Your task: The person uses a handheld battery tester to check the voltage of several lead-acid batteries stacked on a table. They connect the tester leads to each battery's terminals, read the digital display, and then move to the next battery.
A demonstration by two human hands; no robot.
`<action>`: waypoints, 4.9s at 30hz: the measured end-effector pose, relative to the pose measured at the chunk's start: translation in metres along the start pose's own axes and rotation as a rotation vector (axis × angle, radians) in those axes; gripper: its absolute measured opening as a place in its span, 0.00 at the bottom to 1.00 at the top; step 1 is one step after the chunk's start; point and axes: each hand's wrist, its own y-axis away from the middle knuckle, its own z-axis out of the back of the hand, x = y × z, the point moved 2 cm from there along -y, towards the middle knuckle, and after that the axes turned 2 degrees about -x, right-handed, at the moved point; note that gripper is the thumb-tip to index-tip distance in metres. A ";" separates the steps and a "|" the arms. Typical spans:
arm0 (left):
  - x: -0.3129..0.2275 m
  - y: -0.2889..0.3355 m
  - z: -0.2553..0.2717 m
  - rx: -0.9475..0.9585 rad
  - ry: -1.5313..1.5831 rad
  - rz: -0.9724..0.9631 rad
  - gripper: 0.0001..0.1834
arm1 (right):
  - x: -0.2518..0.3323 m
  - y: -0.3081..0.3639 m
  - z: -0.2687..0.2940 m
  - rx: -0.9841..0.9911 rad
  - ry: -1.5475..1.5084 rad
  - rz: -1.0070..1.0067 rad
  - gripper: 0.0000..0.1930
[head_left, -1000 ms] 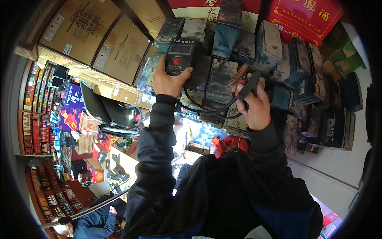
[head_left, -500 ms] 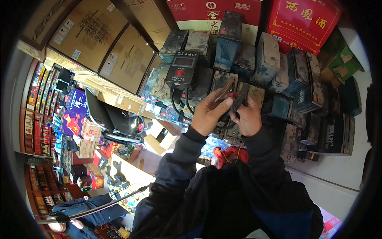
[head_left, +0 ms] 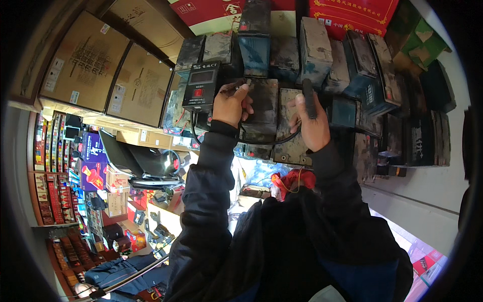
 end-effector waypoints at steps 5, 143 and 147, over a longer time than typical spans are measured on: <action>0.000 -0.009 -0.010 -0.081 -0.057 0.004 0.11 | -0.001 -0.004 0.015 0.104 -0.031 -0.052 0.36; 0.005 -0.038 -0.006 -0.231 -0.238 0.206 0.16 | -0.052 -0.094 -0.009 0.143 0.054 -0.265 0.32; 0.005 -0.041 -0.005 -0.213 -0.236 0.221 0.16 | -0.052 -0.093 -0.009 0.112 0.049 -0.262 0.31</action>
